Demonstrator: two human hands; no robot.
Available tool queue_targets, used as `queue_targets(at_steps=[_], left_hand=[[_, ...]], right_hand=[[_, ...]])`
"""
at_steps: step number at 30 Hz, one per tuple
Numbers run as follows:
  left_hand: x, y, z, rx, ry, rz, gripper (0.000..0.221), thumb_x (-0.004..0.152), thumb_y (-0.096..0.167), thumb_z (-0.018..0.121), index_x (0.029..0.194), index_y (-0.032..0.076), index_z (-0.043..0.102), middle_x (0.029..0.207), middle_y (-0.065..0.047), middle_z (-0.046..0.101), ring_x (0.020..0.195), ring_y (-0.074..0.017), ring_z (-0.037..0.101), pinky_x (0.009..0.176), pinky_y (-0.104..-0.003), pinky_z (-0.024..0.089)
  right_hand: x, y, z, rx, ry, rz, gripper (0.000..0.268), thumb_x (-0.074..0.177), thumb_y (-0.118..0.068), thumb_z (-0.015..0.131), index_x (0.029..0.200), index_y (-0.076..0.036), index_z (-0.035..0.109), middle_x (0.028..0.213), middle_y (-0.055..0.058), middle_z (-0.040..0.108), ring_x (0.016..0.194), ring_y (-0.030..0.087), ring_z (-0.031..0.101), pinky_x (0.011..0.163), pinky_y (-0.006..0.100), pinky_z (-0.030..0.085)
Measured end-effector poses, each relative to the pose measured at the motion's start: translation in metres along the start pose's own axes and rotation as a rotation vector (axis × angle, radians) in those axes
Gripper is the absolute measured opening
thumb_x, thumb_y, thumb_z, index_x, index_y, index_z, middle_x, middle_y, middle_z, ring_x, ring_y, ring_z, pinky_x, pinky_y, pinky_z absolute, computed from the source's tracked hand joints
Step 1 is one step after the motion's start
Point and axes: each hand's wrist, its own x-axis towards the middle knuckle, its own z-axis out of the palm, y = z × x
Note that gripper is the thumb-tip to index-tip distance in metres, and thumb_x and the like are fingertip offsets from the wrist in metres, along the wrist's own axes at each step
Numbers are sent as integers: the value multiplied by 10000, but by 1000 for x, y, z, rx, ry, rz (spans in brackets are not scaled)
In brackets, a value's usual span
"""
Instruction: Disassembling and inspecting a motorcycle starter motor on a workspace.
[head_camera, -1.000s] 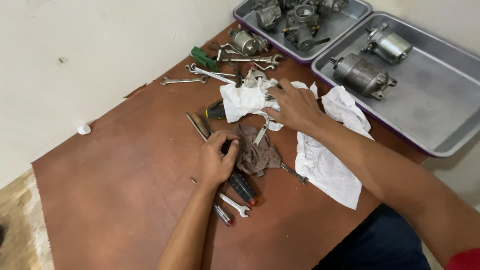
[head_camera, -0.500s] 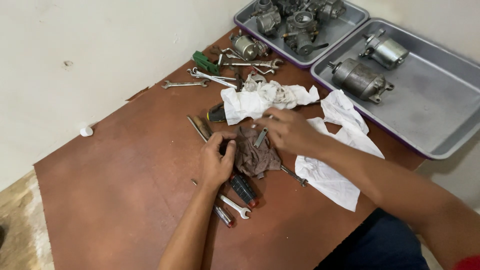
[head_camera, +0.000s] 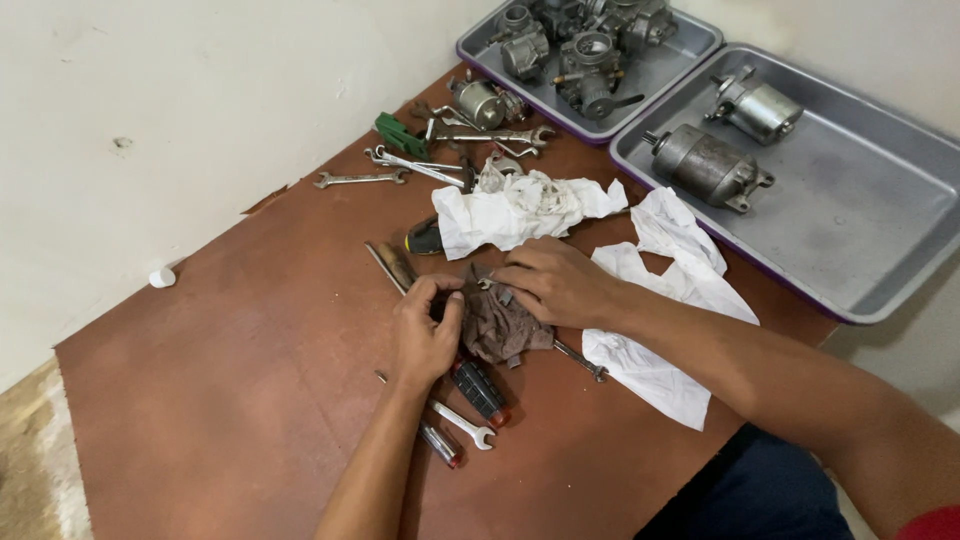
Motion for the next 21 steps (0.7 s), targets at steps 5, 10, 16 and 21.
queue_targets(at_steps=[5, 10, 16, 21], left_hand=[[-1, -7, 3, 1, 24, 61, 174, 905, 107, 644, 1038, 15, 710, 1023, -130, 735, 932, -260, 729, 833, -351, 551], [0, -10, 3, 9, 26, 94, 161, 897, 86, 642, 1024, 14, 710, 1023, -130, 734, 935, -266, 728, 838, -352, 549], [0, -12, 4, -7, 36, 147, 153, 905, 70, 635, 1027, 11, 706, 1030, -130, 734, 955, -266, 727, 858, -352, 547], [0, -8, 3, 0, 23, 91, 155, 902, 83, 644, 1024, 10, 706, 1007, -123, 738, 915, -244, 730, 820, -342, 554]], right_hand=[[1, -1, -3, 3, -7, 0, 291, 822, -82, 776, 1102, -17, 729, 975, 101, 653, 926, 281, 633, 821, 413, 523], [-1, 2, 0, 12, -37, 29, 278, 837, -88, 773, 1101, -14, 729, 974, 99, 654, 923, 277, 631, 819, 411, 523], [-2, 5, 3, 12, -24, 26, 278, 825, -98, 777, 1088, -22, 730, 994, 97, 662, 930, 275, 632, 828, 409, 526], [-2, 5, 1, 13, -56, 34, 310, 807, -88, 785, 1105, -22, 728, 1001, 95, 666, 929, 277, 625, 826, 408, 524]])
